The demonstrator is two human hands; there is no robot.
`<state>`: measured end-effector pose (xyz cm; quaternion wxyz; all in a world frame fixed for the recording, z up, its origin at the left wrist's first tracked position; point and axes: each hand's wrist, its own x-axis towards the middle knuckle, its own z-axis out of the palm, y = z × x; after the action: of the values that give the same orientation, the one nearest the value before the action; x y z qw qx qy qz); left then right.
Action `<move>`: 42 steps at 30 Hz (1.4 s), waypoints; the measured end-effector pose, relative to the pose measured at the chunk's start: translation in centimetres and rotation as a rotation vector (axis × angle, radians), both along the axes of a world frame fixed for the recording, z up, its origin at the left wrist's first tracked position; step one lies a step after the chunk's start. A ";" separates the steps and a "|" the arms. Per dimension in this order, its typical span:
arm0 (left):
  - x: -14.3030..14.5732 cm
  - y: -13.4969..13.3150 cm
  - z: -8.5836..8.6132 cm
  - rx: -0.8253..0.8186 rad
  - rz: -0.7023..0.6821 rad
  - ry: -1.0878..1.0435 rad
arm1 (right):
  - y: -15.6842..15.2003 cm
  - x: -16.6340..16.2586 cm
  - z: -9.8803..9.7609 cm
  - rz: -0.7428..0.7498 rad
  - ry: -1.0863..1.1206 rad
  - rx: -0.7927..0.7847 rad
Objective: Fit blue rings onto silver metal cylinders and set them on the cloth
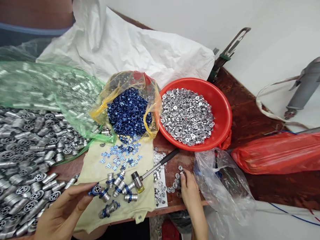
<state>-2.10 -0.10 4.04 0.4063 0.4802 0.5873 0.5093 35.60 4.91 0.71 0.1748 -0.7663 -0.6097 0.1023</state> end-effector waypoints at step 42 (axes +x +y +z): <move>1.1 0.6 -0.1 0.310 -0.181 0.187 | -1.6 -18.7 6.7 0.558 0.930 0.073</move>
<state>-1.02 0.45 3.91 0.3155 0.6330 0.4914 0.5083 16.92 3.36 7.45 0.4187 -0.4429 -0.6514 0.4518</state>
